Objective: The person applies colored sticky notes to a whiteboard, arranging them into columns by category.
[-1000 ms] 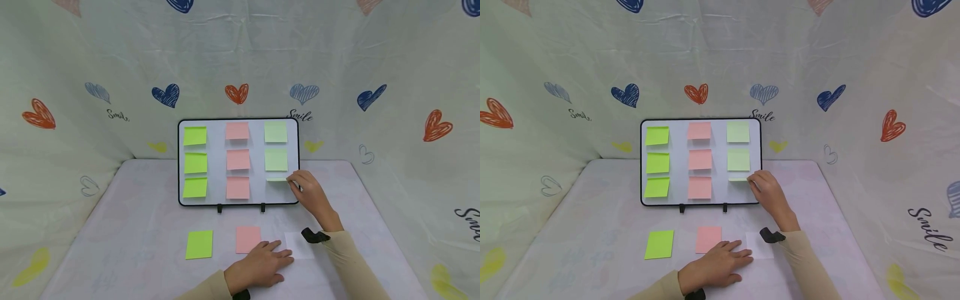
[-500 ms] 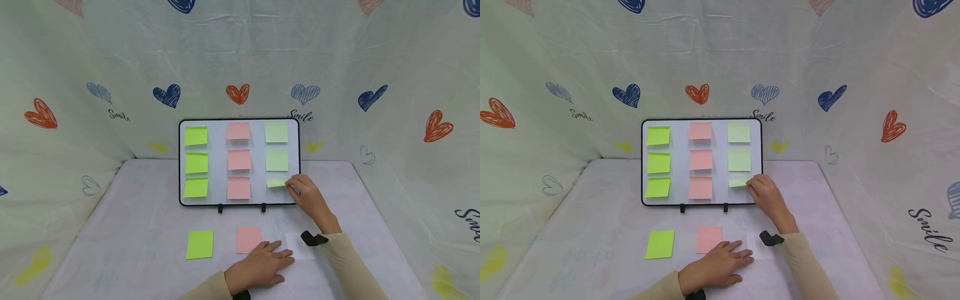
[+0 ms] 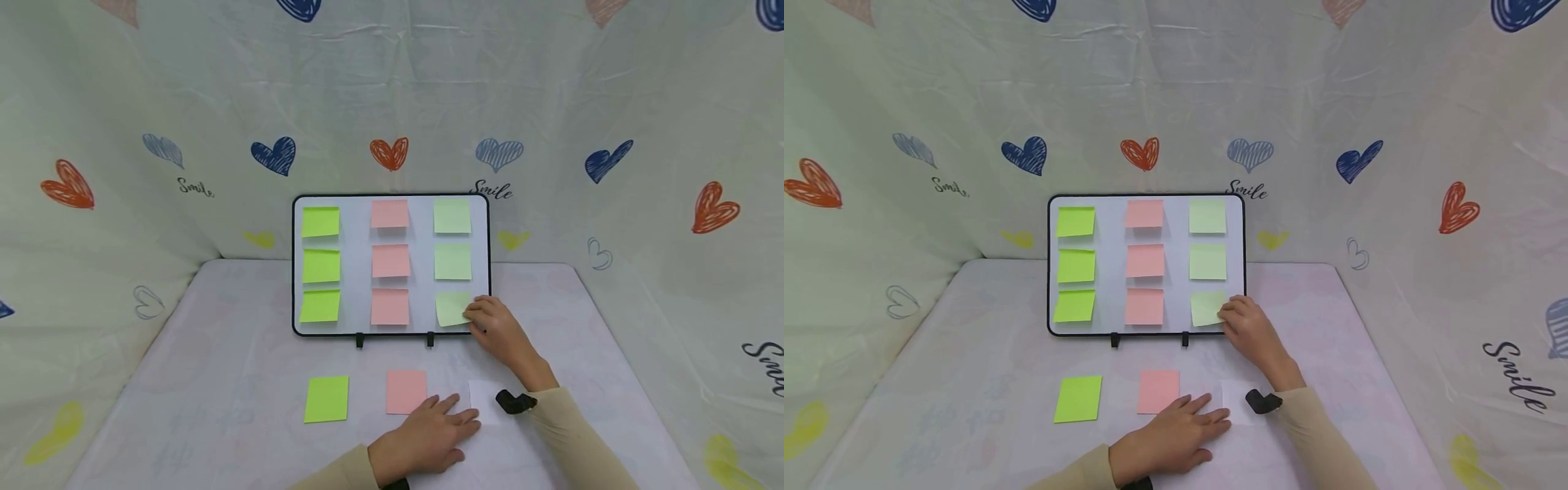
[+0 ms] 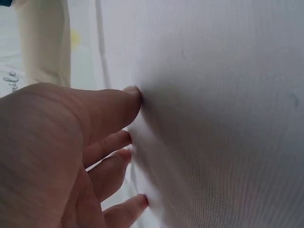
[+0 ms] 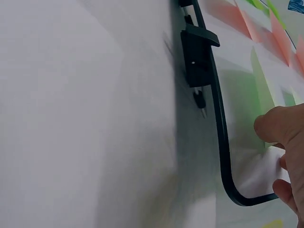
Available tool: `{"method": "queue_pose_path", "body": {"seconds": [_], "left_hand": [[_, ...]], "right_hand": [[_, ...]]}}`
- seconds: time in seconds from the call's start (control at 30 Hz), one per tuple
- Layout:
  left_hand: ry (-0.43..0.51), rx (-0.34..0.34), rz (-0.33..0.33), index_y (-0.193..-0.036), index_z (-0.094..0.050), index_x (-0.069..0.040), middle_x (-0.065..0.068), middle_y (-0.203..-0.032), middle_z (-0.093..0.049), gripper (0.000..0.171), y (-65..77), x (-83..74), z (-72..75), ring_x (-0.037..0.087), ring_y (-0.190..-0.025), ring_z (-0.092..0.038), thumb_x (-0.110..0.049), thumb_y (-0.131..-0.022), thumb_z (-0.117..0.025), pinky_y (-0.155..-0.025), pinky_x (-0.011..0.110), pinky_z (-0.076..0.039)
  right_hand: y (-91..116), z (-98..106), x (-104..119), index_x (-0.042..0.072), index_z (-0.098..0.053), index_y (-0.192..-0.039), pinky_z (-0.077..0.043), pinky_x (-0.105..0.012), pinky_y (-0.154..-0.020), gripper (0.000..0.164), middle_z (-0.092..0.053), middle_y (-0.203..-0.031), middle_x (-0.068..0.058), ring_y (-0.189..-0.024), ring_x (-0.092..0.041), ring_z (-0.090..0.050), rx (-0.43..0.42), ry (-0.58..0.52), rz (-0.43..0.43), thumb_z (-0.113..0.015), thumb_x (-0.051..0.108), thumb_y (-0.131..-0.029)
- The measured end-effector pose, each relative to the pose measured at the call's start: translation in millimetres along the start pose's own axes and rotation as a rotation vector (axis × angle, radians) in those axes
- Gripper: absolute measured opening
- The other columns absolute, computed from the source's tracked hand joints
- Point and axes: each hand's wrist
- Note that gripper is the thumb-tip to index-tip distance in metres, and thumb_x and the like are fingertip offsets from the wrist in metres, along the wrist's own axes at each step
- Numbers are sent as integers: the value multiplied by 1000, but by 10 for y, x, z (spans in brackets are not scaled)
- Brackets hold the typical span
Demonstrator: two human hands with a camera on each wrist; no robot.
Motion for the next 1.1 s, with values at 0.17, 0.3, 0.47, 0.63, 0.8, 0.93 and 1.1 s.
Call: {"method": "queue_pose_path", "body": {"seconds": [0.17,0.3,0.47,0.63,0.8,0.93,1.1], "left_hand": [[-36,-18,-8,-147,-56,-31,-18,-160,-44,53,-8,-16,42,17,-142,-51,-47,-98,-67,-106,38,-52],[-82,-61,-25,-141,-62,-30,-17,-156,-49,48,-7,-21,84,15,-132,-60,-46,-96,-70,-94,33,-57],[-100,-99,-70,-135,-67,-31,-18,-148,-57,38,17,7,123,15,-127,-64,-44,-99,-67,-89,31,-58],[-133,-154,-121,-131,-70,-31,-18,-140,-64,33,54,42,145,14,-126,-64,-43,-101,-64,-92,30,-57],[-159,-246,-156,-124,-75,-32,-19,-135,-67,27,62,64,139,12,-124,-65,-41,-102,-64,-92,27,-57],[-147,-288,-186,-124,-75,-32,-19,-136,-67,26,65,83,134,11,-124,-65,-39,-103,-62,-93,25,-57],[-113,-297,-226,-123,-76,-31,-17,-138,-66,26,68,100,144,11,-125,-65,-38,-105,-59,-94,24,-56]], "right_hand": [[58,-1,-5,0,-79,-98,-58,-53,-93,25,-71,-108,-14,-115,-40,-64,35,62,63,-88,0,-75],[133,17,1,1,-78,-106,-59,-54,-90,33,-70,-116,-15,-120,-44,-62,62,123,109,-89,3,-75],[239,40,5,-2,-76,-115,-60,-53,-90,41,-69,-129,-16,-124,-47,-62,93,193,162,-87,4,-76],[315,43,3,-2,-73,-123,-59,-53,-93,47,-66,-139,-15,-130,-49,-58,122,225,157,-85,6,-79],[353,37,8,0,-72,-126,-58,-54,-94,48,-65,-141,-14,-133,-49,-55,127,227,145,-85,7,-80],[367,31,0,2,-73,-126,-58,-54,-94,48,-63,-143,-16,-134,-49,-54,123,233,138,-85,8,-80],[364,41,-3,3,-73,-126,-59,-56,-90,49,-62,-143,-18,-134,-50,-53,103,230,124,-85,6,-78]]}}
Point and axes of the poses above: each hand's wrist, its own y-axis away from the middle knuckle, its own z-axis out of the back of the hand, x = y × z
